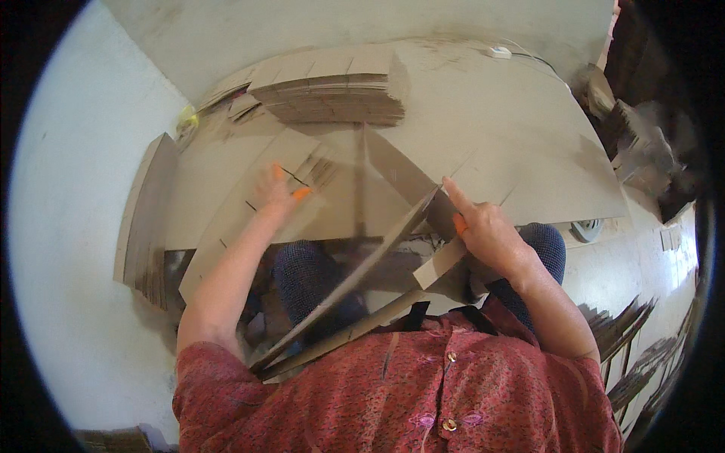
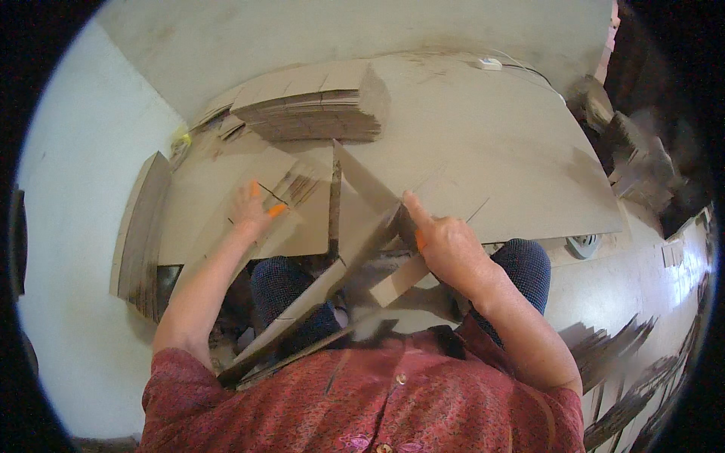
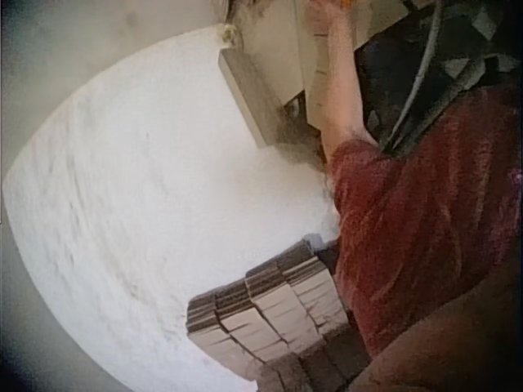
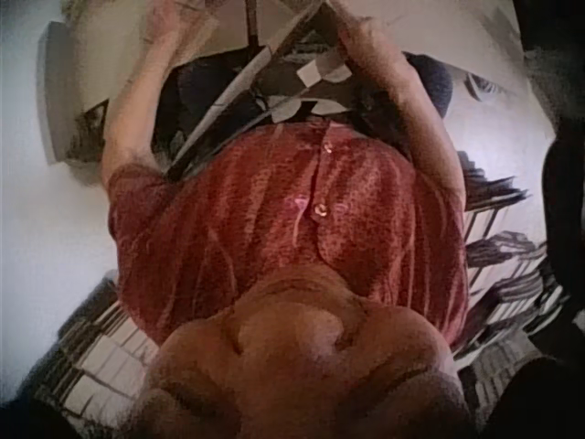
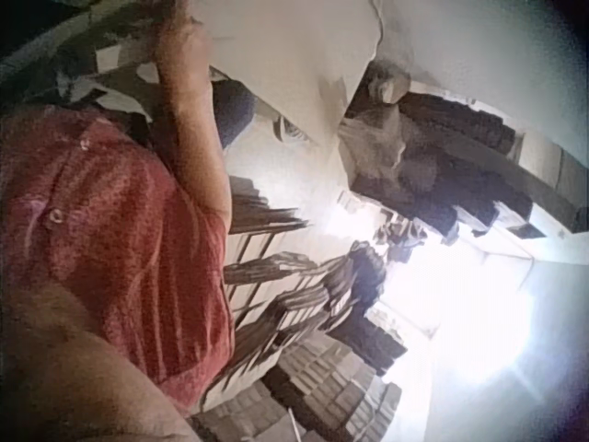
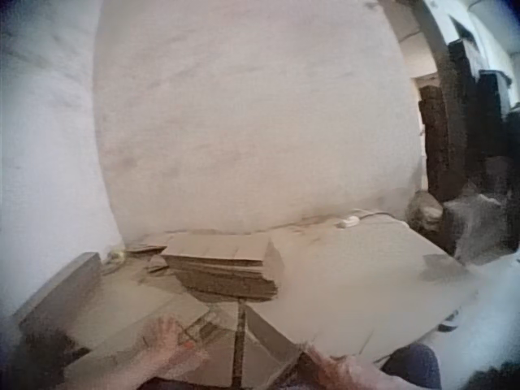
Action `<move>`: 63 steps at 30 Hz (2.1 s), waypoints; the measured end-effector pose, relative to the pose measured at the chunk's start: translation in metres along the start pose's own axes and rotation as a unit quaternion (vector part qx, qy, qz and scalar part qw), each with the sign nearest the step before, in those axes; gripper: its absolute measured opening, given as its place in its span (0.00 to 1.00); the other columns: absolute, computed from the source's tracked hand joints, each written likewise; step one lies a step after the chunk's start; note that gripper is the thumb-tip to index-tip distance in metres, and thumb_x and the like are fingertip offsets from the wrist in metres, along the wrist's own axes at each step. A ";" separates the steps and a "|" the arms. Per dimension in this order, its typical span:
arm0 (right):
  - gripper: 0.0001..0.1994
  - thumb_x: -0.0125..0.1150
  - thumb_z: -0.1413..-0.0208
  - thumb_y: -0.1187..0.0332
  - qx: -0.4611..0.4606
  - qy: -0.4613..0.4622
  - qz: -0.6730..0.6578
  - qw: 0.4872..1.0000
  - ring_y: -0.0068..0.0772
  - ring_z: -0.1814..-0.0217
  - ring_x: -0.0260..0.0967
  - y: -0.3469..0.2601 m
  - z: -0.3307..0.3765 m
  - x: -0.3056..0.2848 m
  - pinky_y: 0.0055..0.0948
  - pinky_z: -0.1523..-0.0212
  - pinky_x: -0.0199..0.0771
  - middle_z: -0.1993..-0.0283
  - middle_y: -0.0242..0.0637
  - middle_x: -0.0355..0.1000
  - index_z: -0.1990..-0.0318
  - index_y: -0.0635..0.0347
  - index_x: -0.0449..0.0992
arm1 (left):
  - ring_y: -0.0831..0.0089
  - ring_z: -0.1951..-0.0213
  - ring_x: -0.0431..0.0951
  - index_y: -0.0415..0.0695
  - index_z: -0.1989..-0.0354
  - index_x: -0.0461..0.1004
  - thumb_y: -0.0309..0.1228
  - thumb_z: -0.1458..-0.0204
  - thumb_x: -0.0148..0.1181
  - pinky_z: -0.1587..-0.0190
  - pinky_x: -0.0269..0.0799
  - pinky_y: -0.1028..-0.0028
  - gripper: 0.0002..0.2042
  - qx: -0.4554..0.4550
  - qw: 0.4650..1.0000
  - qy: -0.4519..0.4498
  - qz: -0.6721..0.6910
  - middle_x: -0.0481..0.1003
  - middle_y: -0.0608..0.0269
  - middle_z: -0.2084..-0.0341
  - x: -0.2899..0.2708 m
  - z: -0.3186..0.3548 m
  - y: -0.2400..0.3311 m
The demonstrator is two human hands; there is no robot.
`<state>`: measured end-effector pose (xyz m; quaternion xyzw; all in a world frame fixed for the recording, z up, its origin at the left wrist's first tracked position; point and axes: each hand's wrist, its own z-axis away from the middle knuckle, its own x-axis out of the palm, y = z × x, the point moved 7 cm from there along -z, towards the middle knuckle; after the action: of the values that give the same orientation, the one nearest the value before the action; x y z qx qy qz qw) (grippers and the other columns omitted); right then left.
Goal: The person sits on the floor and repeatedly folds pre-cut cardboard pieces into compartmentalized trays. They pick up each flat piece, fold along scored lines to form walls, and place the finished trays into a growing stack.
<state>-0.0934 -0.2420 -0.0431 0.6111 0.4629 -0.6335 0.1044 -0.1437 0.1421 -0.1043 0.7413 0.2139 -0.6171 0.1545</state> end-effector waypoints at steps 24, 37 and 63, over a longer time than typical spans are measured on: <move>0.27 0.53 0.51 0.79 -0.134 0.117 -0.021 0.984 0.55 0.74 0.71 -0.018 0.020 -0.023 0.45 0.72 0.72 0.69 0.49 0.73 0.39 0.60 0.63 | 0.68 0.75 0.73 0.35 0.69 0.78 0.38 0.48 0.61 0.71 0.67 0.66 0.14 0.124 0.944 -0.148 0.269 0.76 0.55 0.77 -0.059 -0.011 0.092; 0.23 0.51 0.48 0.77 -0.025 0.100 -0.003 0.995 0.57 0.71 0.71 0.048 0.006 -0.040 0.46 0.69 0.71 0.73 0.56 0.71 0.42 0.58 0.67 | 0.64 0.63 0.76 0.37 0.53 0.75 0.35 0.48 0.62 0.58 0.71 0.70 0.17 0.253 0.885 -0.057 0.386 0.76 0.50 0.61 -0.098 -0.020 0.166; 0.19 0.59 0.43 0.67 0.068 0.314 -0.125 0.939 0.41 0.60 0.75 0.128 -0.046 -0.107 0.30 0.62 0.71 0.62 0.45 0.77 0.46 0.68 0.72 | 0.77 0.66 0.73 0.41 0.53 0.78 0.29 0.45 0.57 0.61 0.68 0.76 0.12 0.215 0.899 0.046 0.378 0.79 0.62 0.68 -0.120 -0.172 0.170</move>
<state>0.0515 -0.3257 -0.0004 0.7217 0.5006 -0.4474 -0.1684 0.0706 0.0653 0.0400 0.8091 -0.2138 -0.5083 0.2031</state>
